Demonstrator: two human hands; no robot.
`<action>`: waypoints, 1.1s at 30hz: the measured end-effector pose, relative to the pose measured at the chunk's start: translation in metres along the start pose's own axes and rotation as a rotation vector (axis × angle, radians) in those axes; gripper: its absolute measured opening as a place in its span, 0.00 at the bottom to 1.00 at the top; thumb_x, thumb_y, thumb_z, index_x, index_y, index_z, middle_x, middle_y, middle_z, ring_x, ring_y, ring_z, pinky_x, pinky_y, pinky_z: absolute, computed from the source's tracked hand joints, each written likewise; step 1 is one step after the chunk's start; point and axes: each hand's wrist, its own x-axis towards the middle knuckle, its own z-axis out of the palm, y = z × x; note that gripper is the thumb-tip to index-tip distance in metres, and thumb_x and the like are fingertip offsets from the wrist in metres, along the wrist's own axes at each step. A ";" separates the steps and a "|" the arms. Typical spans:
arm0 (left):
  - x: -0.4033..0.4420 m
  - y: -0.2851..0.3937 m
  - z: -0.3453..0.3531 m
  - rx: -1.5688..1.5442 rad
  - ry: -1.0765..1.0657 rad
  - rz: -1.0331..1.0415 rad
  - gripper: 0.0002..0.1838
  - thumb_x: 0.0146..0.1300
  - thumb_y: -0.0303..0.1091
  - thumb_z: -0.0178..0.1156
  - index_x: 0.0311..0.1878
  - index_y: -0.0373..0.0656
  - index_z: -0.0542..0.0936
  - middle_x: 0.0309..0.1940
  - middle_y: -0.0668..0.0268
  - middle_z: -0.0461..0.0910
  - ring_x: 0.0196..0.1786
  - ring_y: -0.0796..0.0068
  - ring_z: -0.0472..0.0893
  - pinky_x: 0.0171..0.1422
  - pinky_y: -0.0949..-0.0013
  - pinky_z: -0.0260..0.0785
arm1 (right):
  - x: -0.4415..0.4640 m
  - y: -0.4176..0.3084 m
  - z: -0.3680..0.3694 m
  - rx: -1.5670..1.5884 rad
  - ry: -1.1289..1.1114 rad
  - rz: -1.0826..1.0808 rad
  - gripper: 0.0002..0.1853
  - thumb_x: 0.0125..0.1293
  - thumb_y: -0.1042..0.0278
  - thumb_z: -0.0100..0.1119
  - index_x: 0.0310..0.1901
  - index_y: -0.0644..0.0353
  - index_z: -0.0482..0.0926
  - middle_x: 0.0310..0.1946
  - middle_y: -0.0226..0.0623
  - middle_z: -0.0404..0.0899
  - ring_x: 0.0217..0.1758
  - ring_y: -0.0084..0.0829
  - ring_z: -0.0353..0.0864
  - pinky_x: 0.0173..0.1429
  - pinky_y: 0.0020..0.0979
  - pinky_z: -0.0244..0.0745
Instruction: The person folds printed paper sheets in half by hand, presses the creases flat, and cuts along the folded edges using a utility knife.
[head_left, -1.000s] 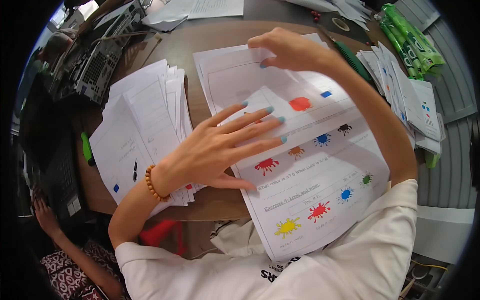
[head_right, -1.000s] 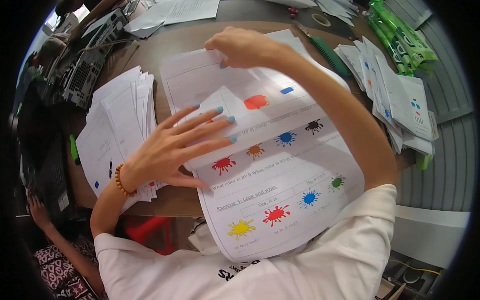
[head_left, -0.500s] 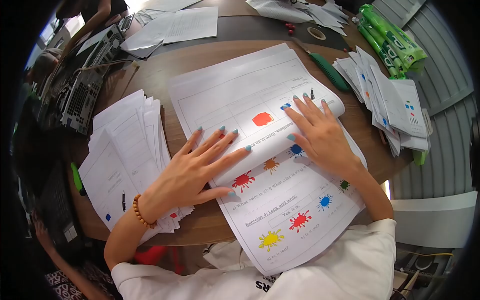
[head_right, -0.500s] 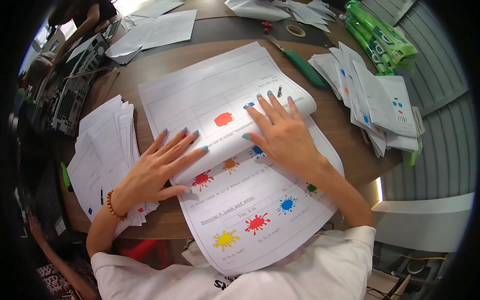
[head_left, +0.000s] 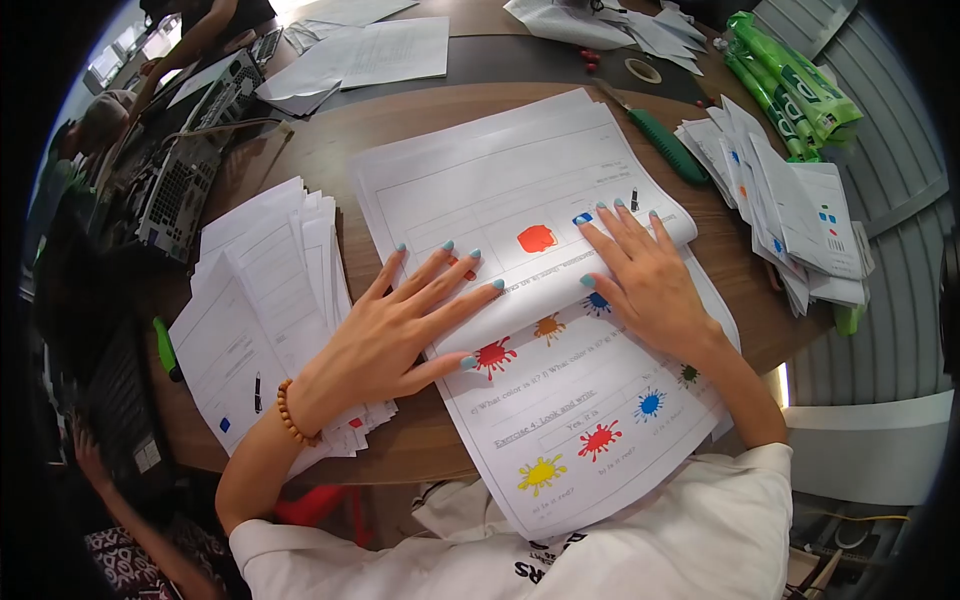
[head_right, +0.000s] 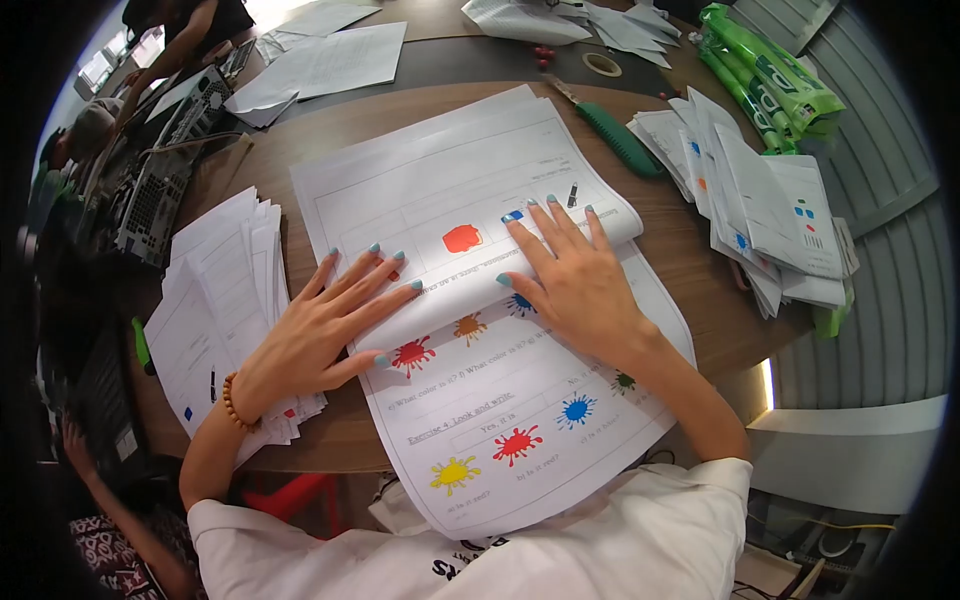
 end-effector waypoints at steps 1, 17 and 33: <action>0.000 0.000 0.000 0.004 0.000 -0.008 0.31 0.64 0.56 0.43 0.69 0.57 0.62 0.71 0.59 0.57 0.74 0.58 0.50 0.76 0.46 0.32 | 0.000 0.001 0.001 0.004 0.004 -0.002 0.26 0.67 0.60 0.50 0.65 0.60 0.63 0.66 0.50 0.62 0.71 0.47 0.57 0.73 0.51 0.45; 0.001 0.003 0.002 0.115 -0.043 -0.020 0.29 0.62 0.42 0.43 0.69 0.56 0.64 0.72 0.60 0.53 0.75 0.59 0.48 0.76 0.48 0.30 | 0.000 0.005 0.004 0.083 -0.061 0.000 0.28 0.68 0.59 0.49 0.67 0.59 0.60 0.69 0.48 0.56 0.73 0.45 0.52 0.74 0.50 0.42; 0.005 0.010 -0.005 0.103 -0.069 -0.078 0.31 0.58 0.37 0.47 0.68 0.58 0.64 0.72 0.63 0.54 0.75 0.61 0.50 0.76 0.47 0.34 | -0.042 -0.046 0.003 0.143 -0.052 0.015 0.41 0.56 0.52 0.62 0.63 0.76 0.61 0.67 0.57 0.56 0.72 0.46 0.56 0.73 0.49 0.46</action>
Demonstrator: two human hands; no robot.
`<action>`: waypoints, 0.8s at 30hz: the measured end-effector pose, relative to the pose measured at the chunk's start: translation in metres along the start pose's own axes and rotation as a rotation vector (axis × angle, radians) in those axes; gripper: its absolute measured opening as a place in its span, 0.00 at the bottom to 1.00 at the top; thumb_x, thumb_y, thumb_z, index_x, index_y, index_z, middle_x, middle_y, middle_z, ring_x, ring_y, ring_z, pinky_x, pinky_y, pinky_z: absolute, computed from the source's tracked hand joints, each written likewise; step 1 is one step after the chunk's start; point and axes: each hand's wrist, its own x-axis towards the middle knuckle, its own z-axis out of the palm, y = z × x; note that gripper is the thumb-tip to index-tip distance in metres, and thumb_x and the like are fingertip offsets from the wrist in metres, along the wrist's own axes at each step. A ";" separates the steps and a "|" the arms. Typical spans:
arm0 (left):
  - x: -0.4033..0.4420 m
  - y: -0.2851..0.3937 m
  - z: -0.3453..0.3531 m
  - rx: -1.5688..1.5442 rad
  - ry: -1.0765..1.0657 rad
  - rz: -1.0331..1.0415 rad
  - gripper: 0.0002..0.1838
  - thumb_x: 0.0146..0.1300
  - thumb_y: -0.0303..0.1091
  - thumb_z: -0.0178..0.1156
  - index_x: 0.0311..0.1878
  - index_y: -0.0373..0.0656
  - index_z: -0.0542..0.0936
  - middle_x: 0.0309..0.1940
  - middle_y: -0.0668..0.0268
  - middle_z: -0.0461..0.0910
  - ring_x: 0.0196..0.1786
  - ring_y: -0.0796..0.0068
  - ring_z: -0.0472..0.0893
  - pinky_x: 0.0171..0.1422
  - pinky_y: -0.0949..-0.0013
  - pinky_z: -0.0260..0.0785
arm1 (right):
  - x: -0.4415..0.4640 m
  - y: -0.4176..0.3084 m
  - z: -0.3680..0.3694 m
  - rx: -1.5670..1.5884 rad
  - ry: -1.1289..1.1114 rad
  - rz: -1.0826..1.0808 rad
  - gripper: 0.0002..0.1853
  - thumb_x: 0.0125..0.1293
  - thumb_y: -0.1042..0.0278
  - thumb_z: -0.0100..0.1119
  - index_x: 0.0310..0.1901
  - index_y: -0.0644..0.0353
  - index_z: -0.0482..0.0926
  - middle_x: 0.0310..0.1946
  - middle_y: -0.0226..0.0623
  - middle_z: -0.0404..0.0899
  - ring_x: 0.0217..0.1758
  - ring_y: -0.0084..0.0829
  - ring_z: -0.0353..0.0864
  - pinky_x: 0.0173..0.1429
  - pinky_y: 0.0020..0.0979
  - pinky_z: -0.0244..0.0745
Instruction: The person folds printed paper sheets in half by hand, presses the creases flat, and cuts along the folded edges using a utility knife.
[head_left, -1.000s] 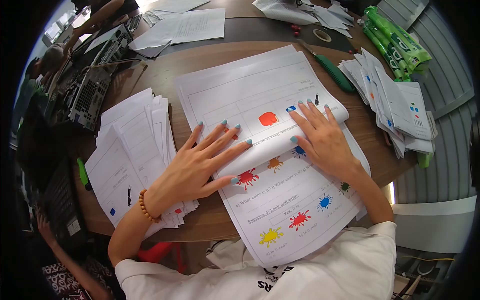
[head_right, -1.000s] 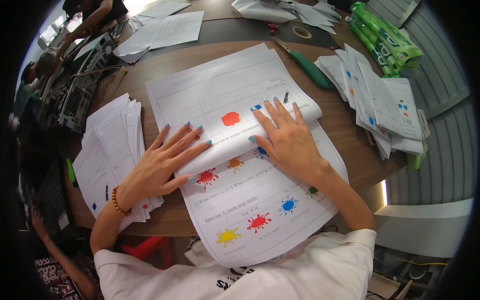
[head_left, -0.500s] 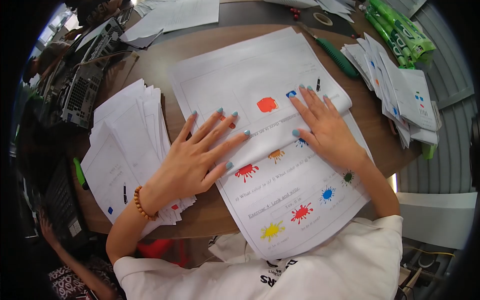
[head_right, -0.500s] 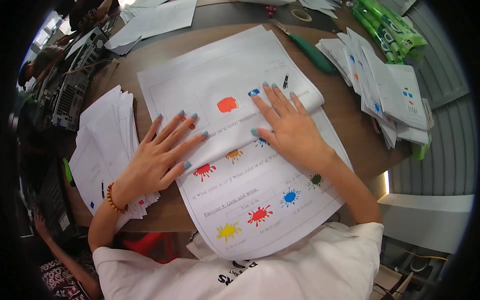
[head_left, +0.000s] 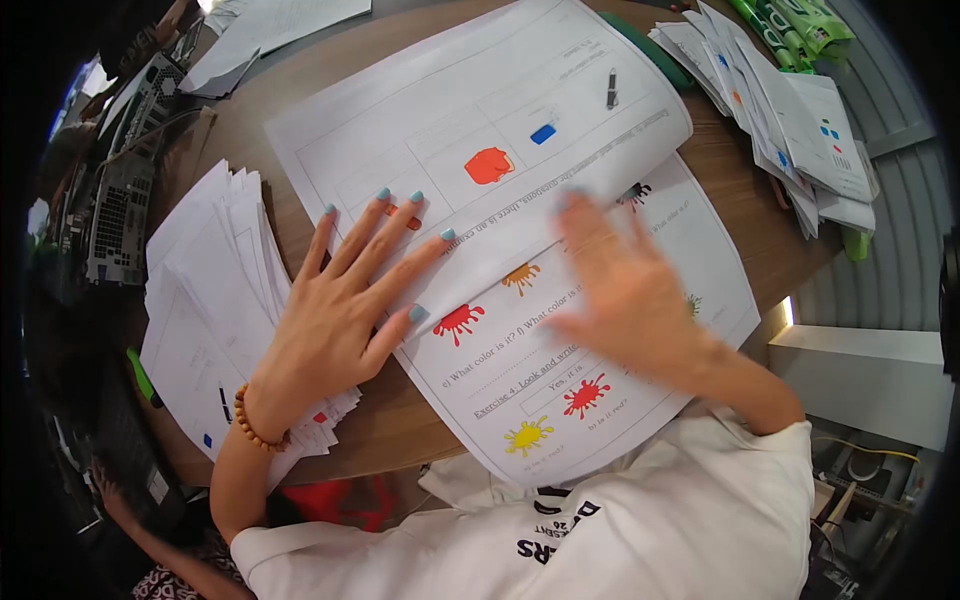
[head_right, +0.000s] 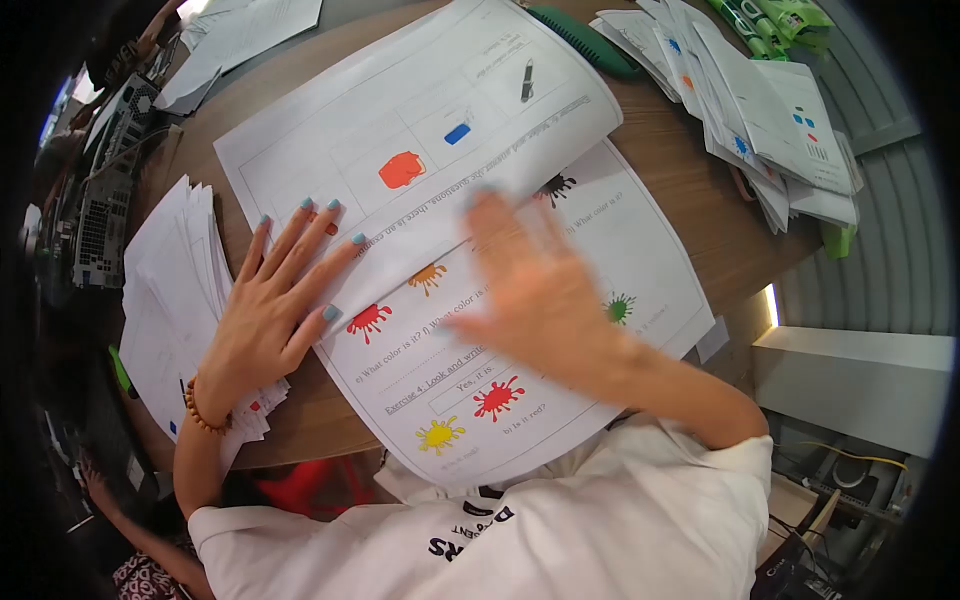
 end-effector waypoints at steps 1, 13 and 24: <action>0.000 0.000 0.001 -0.008 0.004 -0.002 0.31 0.58 0.37 0.47 0.68 0.58 0.64 0.72 0.63 0.54 0.75 0.61 0.50 0.76 0.47 0.34 | -0.006 0.024 -0.004 -0.119 0.005 0.059 0.41 0.57 0.52 0.61 0.64 0.76 0.59 0.68 0.56 0.56 0.72 0.44 0.56 0.74 0.48 0.44; -0.001 0.002 -0.002 0.027 -0.050 0.018 0.31 0.59 0.35 0.41 0.70 0.50 0.61 0.73 0.60 0.50 0.76 0.60 0.45 0.77 0.52 0.29 | 0.008 -0.055 0.002 -0.080 0.006 -0.011 0.46 0.59 0.34 0.49 0.55 0.82 0.68 0.59 0.64 0.66 0.68 0.53 0.60 0.73 0.49 0.46; -0.001 -0.004 0.000 -0.041 -0.061 0.013 0.32 0.60 0.31 0.36 0.71 0.55 0.58 0.74 0.66 0.48 0.76 0.65 0.44 0.78 0.53 0.26 | 0.006 -0.087 0.028 0.131 0.178 -0.169 0.34 0.58 0.39 0.54 0.57 0.60 0.74 0.62 0.42 0.68 0.66 0.37 0.67 0.69 0.63 0.47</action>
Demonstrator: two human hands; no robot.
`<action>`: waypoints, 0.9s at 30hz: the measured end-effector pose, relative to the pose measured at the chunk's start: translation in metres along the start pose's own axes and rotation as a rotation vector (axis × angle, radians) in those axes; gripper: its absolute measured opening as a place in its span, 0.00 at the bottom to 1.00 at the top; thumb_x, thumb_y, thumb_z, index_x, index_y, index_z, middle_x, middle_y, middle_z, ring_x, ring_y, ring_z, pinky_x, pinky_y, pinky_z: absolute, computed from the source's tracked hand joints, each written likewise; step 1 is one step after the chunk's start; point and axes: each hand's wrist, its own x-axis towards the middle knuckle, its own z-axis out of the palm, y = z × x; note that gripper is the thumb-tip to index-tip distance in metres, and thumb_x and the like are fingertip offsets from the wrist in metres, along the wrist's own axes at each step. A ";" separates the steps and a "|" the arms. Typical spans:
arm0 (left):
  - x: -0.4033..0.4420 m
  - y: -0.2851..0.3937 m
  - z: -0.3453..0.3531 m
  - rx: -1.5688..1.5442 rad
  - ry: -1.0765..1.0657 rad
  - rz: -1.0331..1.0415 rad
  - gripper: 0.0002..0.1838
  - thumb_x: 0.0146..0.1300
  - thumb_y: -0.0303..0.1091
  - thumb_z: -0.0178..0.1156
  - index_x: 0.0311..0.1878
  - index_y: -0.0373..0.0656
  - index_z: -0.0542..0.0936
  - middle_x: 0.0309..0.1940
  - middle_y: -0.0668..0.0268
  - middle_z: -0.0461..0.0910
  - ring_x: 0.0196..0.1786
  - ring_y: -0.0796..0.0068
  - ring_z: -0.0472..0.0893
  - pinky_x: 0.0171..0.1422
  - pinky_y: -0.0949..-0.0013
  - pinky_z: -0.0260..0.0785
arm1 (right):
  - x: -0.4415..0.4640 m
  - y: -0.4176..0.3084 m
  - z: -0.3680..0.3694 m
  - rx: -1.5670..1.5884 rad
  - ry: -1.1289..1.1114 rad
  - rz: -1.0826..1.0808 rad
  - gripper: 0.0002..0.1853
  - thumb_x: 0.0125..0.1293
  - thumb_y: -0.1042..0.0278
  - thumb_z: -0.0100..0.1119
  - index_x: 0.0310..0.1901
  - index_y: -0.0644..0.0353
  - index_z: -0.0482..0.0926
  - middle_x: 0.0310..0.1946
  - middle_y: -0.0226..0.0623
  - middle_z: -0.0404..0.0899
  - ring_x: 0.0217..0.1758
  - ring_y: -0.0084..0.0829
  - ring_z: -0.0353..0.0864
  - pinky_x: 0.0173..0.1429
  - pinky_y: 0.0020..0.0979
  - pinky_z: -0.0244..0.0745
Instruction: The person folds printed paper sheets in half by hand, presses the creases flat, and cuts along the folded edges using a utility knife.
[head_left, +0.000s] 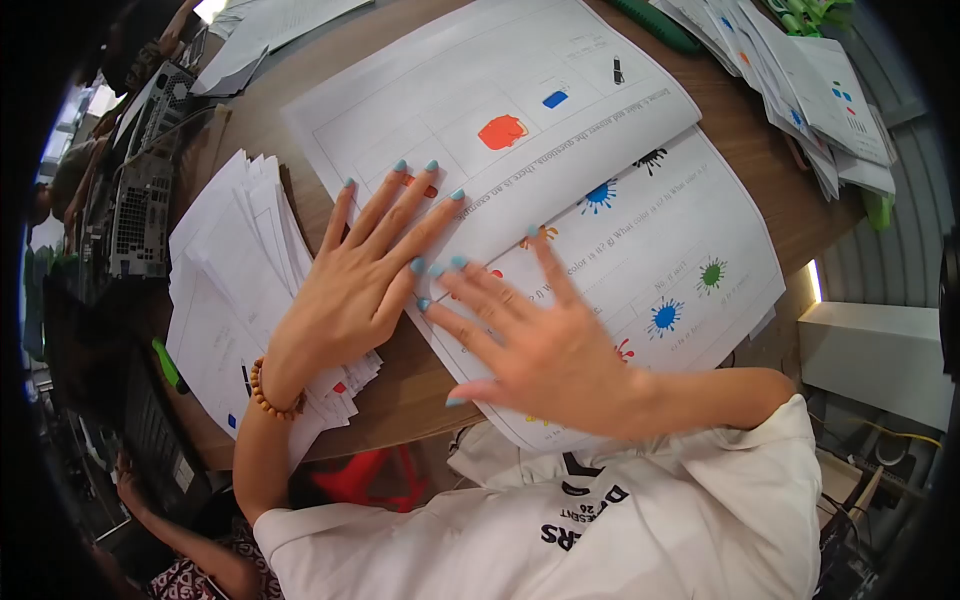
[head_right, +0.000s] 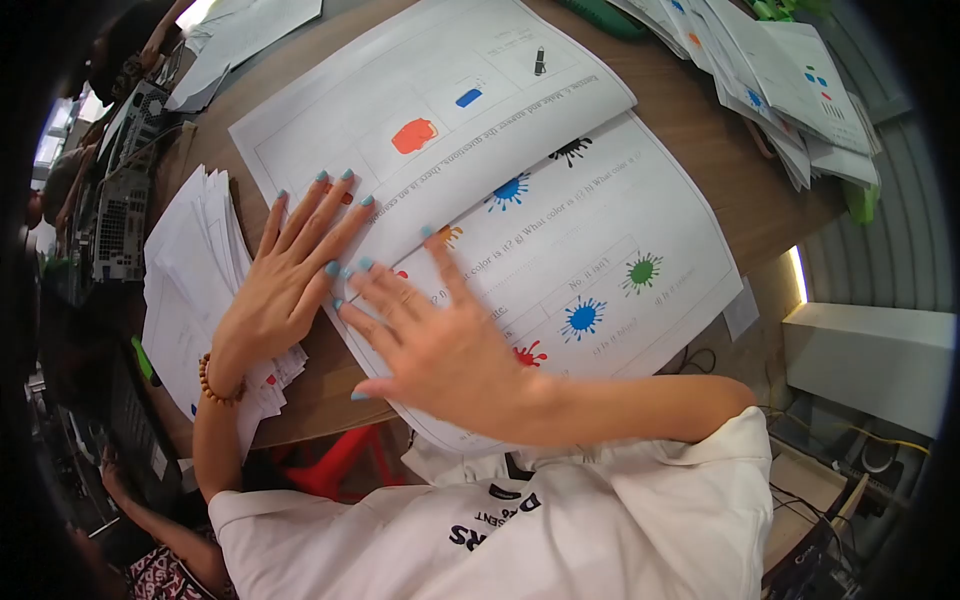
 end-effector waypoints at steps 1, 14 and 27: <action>0.001 0.000 0.000 -0.002 0.000 0.005 0.32 0.60 0.31 0.36 0.71 0.55 0.58 0.74 0.66 0.48 0.76 0.65 0.44 0.78 0.53 0.26 | -0.003 0.011 -0.006 -0.050 -0.036 0.053 0.33 0.57 0.41 0.56 0.58 0.58 0.73 0.63 0.40 0.67 0.66 0.36 0.67 0.69 0.63 0.45; 0.000 0.000 0.001 0.001 0.019 -0.001 0.32 0.58 0.31 0.38 0.70 0.54 0.60 0.73 0.65 0.50 0.76 0.64 0.44 0.78 0.54 0.26 | -0.041 0.137 -0.099 0.853 0.317 0.748 0.21 0.72 0.63 0.45 0.56 0.74 0.67 0.59 0.53 0.68 0.65 0.43 0.67 0.67 0.41 0.64; -0.004 -0.003 0.006 0.039 0.041 0.023 0.33 0.58 0.32 0.40 0.71 0.53 0.58 0.74 0.63 0.47 0.76 0.63 0.42 0.77 0.51 0.25 | 0.027 0.098 -0.040 1.397 0.515 0.741 0.21 0.60 0.73 0.63 0.53 0.68 0.67 0.46 0.40 0.75 0.52 0.26 0.74 0.59 0.29 0.68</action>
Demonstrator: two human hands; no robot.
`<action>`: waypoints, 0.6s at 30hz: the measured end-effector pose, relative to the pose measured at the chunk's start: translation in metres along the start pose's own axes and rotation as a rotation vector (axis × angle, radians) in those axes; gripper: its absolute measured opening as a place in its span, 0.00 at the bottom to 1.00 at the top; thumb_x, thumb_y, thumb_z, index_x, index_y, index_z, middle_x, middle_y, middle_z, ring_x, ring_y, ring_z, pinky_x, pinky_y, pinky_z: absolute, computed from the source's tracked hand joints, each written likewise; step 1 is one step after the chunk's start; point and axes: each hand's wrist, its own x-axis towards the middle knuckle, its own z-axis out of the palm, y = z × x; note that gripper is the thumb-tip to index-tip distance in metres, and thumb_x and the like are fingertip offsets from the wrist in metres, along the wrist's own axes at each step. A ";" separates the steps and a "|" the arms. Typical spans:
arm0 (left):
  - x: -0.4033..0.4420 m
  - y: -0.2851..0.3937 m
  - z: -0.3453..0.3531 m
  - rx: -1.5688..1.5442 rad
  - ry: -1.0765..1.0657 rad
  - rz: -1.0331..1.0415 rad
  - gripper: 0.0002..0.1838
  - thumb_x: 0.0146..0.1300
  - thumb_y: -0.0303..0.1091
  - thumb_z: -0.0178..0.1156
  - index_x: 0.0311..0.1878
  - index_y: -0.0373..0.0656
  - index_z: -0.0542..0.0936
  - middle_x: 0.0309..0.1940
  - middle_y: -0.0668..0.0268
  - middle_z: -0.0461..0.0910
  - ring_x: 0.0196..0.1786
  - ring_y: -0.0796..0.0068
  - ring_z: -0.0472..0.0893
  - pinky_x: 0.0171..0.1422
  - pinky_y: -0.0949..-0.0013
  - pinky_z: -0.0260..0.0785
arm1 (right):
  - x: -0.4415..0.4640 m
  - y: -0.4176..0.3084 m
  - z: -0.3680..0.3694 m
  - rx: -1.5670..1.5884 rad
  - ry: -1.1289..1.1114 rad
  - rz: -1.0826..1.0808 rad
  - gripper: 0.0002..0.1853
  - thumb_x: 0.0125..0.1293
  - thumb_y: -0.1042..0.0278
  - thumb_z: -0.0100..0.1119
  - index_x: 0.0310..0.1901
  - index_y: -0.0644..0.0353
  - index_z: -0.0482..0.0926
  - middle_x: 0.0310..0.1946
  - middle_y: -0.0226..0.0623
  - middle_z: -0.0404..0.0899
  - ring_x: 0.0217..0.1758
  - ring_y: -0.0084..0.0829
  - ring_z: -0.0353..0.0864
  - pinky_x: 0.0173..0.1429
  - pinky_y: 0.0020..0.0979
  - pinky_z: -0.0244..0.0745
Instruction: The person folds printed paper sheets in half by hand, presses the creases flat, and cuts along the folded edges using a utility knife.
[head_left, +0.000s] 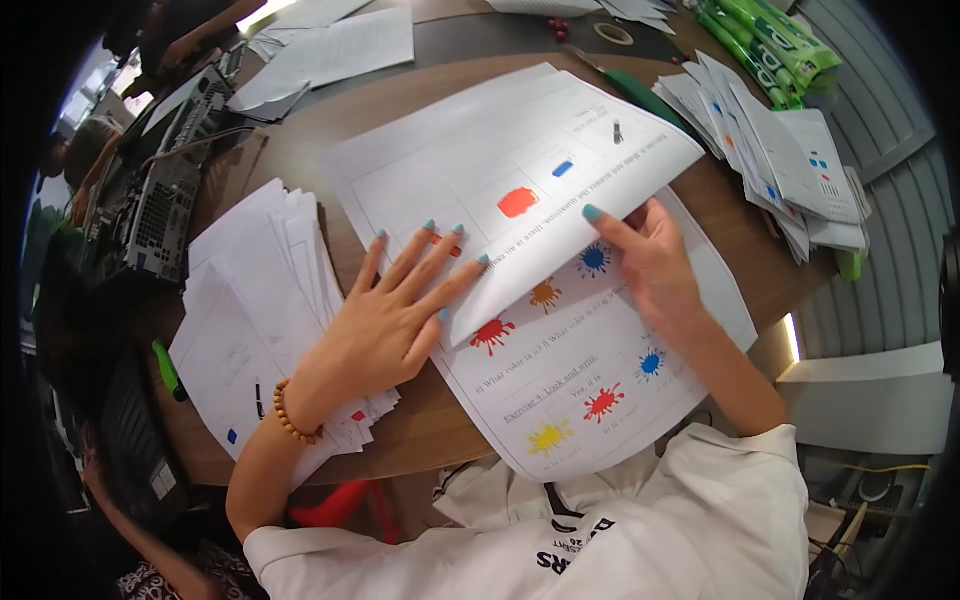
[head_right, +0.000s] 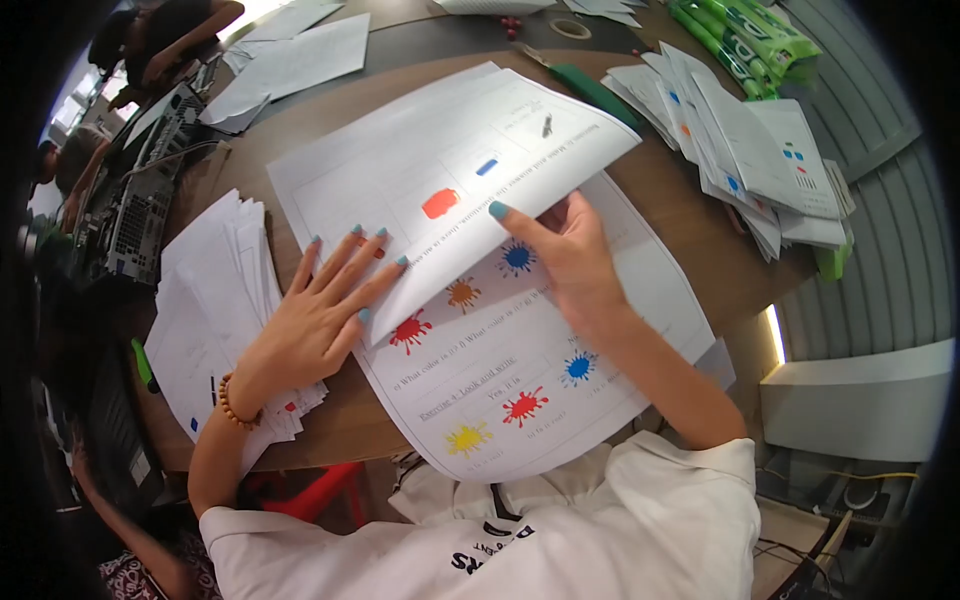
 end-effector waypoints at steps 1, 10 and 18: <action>0.000 0.000 0.001 -0.007 0.010 0.004 0.33 0.59 0.32 0.40 0.71 0.55 0.58 0.74 0.63 0.48 0.76 0.62 0.43 0.77 0.51 0.26 | 0.003 0.007 0.007 0.110 0.036 0.043 0.21 0.59 0.78 0.62 0.52 0.68 0.66 0.46 0.39 0.74 0.53 0.26 0.73 0.61 0.28 0.66; -0.004 -0.004 -0.002 -0.068 0.048 0.103 0.39 0.59 0.63 0.52 0.69 0.52 0.62 0.71 0.57 0.53 0.75 0.58 0.48 0.76 0.46 0.30 | 0.001 0.015 0.006 -0.654 -0.021 -0.036 0.25 0.55 0.86 0.46 0.57 0.64 0.70 0.60 0.47 0.67 0.61 0.34 0.71 0.59 0.29 0.70; -0.009 -0.010 -0.018 -0.115 0.373 0.127 0.28 0.45 0.60 0.67 0.31 0.40 0.83 0.27 0.66 0.82 0.34 0.69 0.82 0.47 0.67 0.74 | -0.009 0.022 0.019 -1.266 -0.437 -0.725 0.36 0.50 0.89 0.49 0.62 0.47 0.71 0.68 0.50 0.58 0.70 0.51 0.58 0.66 0.42 0.65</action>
